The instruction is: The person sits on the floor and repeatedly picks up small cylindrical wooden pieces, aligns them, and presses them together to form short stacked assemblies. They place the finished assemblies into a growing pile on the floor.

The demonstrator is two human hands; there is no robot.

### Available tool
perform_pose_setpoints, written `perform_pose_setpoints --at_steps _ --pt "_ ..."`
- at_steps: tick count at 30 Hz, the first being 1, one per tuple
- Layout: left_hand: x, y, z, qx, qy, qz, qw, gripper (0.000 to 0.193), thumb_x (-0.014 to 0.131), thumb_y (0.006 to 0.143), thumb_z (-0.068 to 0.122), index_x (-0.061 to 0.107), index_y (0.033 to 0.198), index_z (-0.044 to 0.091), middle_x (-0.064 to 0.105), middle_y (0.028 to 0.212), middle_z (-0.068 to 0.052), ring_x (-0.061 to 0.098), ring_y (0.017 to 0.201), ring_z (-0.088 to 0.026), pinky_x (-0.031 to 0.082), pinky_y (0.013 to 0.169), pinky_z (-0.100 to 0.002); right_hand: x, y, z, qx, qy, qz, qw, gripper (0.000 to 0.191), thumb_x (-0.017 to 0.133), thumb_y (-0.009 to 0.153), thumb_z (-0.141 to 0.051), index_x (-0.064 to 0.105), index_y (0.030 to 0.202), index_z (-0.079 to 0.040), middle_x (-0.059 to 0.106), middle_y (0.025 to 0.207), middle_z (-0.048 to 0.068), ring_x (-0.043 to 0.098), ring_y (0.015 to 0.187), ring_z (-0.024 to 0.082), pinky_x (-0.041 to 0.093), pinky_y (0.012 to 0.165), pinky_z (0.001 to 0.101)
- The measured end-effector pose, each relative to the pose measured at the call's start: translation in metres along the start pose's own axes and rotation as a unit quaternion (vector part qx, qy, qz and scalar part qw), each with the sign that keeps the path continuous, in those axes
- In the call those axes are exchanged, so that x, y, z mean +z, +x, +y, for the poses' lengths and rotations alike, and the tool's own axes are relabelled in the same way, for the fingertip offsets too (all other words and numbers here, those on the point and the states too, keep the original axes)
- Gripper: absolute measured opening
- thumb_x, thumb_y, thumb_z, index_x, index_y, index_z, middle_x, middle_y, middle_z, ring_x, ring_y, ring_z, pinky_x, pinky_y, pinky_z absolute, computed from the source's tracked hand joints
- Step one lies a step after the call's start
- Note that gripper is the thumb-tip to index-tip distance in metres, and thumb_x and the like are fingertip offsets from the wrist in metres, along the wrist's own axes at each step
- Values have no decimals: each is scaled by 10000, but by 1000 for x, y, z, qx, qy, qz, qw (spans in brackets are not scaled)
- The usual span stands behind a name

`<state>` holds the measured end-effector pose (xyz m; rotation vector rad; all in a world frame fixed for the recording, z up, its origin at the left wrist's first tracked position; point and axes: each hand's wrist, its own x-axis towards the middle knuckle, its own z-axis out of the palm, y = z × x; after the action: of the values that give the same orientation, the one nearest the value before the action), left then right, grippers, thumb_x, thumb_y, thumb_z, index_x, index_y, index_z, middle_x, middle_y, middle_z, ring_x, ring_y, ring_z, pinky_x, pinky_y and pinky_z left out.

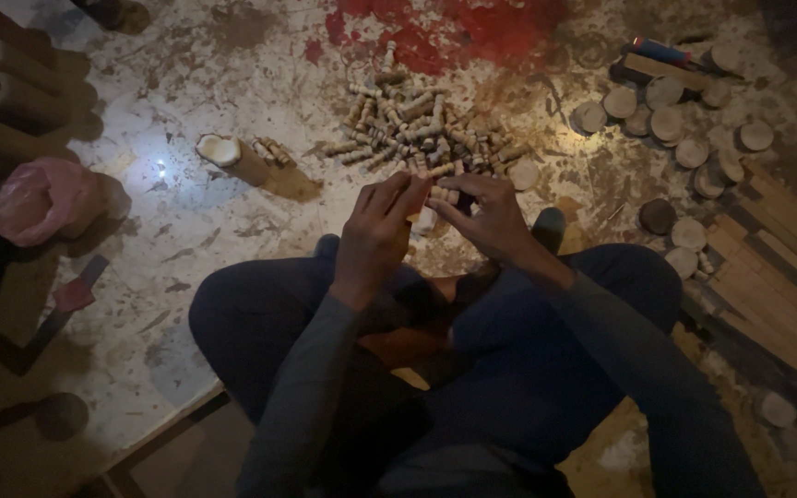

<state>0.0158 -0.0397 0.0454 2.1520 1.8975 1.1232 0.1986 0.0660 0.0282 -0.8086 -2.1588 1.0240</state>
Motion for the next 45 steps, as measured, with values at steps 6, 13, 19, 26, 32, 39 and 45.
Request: perform_pose_setpoints --at_steps 6,13,19,26,32,39,45 --pt "1 -1 -4 -9 -26 -11 1000 567 750 832 -45 643 1366 114 637 1310 -86 620 1187 -309 566 945 -420 -2 2 -2 12 -7 -15 1000 288 825 922 -206 764 1129 -15 761 897 107 691 703 145 548 624 309" --pt "3 -2 -6 -15 12 -16 1000 480 758 896 16 641 1355 90 660 1283 -94 631 1167 -299 574 921 -405 -8 4 -10 26 22 -72 997 258 662 1039 -226 697 1190 -20 690 839 106 623 674 203 488 615 361" --pt "12 -8 -3 48 55 7 997 499 736 835 16 648 1326 33 677 1223 -125 641 1132 -308 586 913 -391 -8 2 -2 8 -87 -52 995 320 513 1136 -292 600 996 -17 611 816 161 608 722 324 462 672 439" --pt "28 -15 4 124 98 -3 987 360 711 910 3 691 1269 -15 705 1193 -132 662 992 -262 585 791 -339 -3 -1 33 218 -40 -33 974 537 487 1096 -414 631 802 11 608 669 178 609 625 295 454 638 429" --pt "1 -10 14 107 -43 17 993 317 711 916 44 701 1232 28 713 1186 -120 667 1036 -288 580 863 -389 19 9 78 262 225 15 939 371 574 1079 -366 737 1033 -36 675 842 42 597 748 133 501 688 323" --pt "-58 -7 -29 -44 -15 187 981 191 721 968 35 717 1160 29 725 1126 -160 695 1015 -351 569 872 -437 109 32 72 339 318 -62 883 244 686 999 -243 713 1089 -18 738 908 77 714 811 175 580 724 330" --pt "-97 -18 -59 -250 -172 375 876 181 667 1091 141 758 1173 8 738 933 -65 709 770 -125 565 677 -265 189 81 37 356 400 -35 844 205 701 964 -157 634 1104 -25 739 948 112 725 882 216 598 752 366"
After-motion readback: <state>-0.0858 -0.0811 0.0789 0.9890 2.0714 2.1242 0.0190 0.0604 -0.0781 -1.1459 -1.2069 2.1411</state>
